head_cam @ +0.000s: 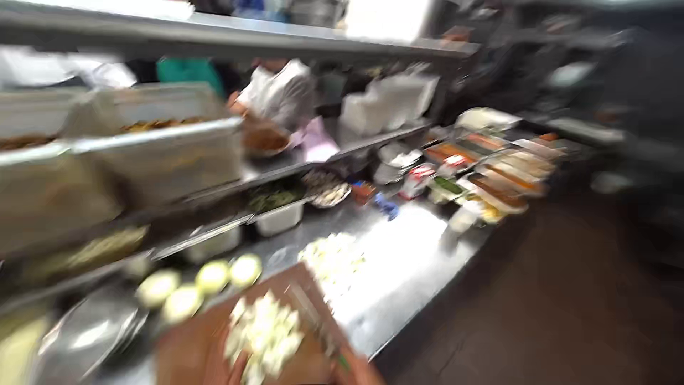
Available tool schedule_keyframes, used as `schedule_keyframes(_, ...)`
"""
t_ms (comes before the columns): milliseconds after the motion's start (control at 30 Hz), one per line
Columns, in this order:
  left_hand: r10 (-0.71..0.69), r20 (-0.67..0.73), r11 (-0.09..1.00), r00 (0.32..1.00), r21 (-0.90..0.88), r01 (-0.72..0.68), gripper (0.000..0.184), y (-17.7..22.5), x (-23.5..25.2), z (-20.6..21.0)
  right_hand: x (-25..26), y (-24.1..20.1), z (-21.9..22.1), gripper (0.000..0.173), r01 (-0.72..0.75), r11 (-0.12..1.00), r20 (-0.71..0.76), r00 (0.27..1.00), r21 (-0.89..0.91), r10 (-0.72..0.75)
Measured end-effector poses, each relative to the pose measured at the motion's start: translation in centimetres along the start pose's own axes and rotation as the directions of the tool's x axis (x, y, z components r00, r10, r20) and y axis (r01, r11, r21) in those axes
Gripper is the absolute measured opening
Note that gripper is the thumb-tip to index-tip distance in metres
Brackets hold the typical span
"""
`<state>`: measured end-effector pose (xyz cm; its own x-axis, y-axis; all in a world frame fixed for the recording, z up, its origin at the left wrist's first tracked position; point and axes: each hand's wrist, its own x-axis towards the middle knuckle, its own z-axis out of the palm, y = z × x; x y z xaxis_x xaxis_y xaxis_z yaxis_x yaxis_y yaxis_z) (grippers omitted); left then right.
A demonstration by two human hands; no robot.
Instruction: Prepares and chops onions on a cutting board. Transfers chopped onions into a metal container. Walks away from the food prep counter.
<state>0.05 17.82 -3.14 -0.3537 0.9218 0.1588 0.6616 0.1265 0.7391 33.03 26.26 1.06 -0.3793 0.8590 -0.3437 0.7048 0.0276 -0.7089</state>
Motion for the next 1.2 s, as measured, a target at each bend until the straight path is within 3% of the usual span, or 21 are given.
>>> schedule_keyframes(100, -0.104, 0.061, 0.983, 0.993, 0.156, 0.093, 0.105, -1.2, -2.8, -1.8, 2.3, 0.0, -1.2, 0.042, -0.022, 0.980, 0.031, 0.999, -0.198, 0.028)
schedule_keyframes(167, -0.106, 0.159, 0.951, 0.982, 0.306, 0.053, 0.126, -2.0, -4.4, -2.3, 3.7, -0.4, -2.1, 0.037, 0.003, 0.962, 0.029, 1.000, -0.275, 0.005)
schedule_keyframes(233, -0.098, 0.205, 0.916, 0.974, 0.401, 0.007, 0.134, -2.6, -4.4, -1.5, 4.5, -0.9, -2.6, 0.035, 0.008, 0.934, 0.032, 0.999, -0.357, 0.004)
schedule_keyframes(367, -0.087, 0.191, 0.903, 0.978, 0.430, -0.003, 0.135, -2.0, -1.0, 1.4, 5.3, -2.1, -3.1, 0.035, 0.013, 0.842, 0.115, 0.992, -0.539, 0.059)
schedule_keyframes(500, -0.060, 0.224, 0.936, 0.973, 0.350, -0.023, 0.127, -0.3, 1.3, 3.8, 5.2, -2.3, -2.9, 0.039, 0.109, 0.786, 0.228, 0.973, -0.609, 0.042)
schedule_keyframes(567, -0.019, 0.187, 0.952, 0.982, 0.304, -0.039, 0.113, 0.0, 1.5, 4.1, 4.8, -1.7, -3.2, 0.039, 0.123, 0.787, 0.236, 0.971, -0.605, 0.030)
schedule_keyframes(667, -0.044, -0.039, 0.970, 0.998, 0.237, 0.052, 0.078, -1.3, 3.5, 3.0, 4.7, -0.3, -4.1, 0.039, 0.105, 0.852, 0.222, 0.975, -0.513, 0.014)
schedule_keyframes(733, -0.038, -0.079, 0.974, 0.996, 0.220, 0.055, 0.074, -2.8, 5.6, 2.7, 4.5, 0.8, -4.4, 0.038, 0.075, 0.901, 0.187, 0.982, -0.428, 0.007)
schedule_keyframes(867, 0.087, 0.159, 0.970, 0.983, 0.212, -0.120, 0.081, -3.2, 7.6, 4.2, 4.7, 1.5, -5.1, 0.038, 0.037, 0.904, 0.153, 0.988, -0.426, 0.032)
schedule_keyframes(967, 0.172, 0.253, 0.971, 0.952, 0.121, -0.207, 0.091, -2.3, 7.2, 4.2, 5.2, 1.1, -5.1, 0.038, 0.079, 0.872, 0.183, 0.983, -0.483, 0.012)
schedule_keyframes(1067, 0.174, 0.233, 0.966, 0.957, 0.150, -0.213, 0.111, -2.0, 4.7, 2.7, 6.3, 0.1, -5.2, 0.037, 0.115, 0.850, 0.227, 0.974, -0.515, 0.005)
schedule_keyframes(1200, 0.217, 0.197, 0.879, 0.956, 0.386, -0.279, 0.131, -4.0, 1.4, 2.9, 8.2, -0.9, -5.1, 0.035, 0.202, 0.799, 0.271, 0.961, -0.566, -0.051)
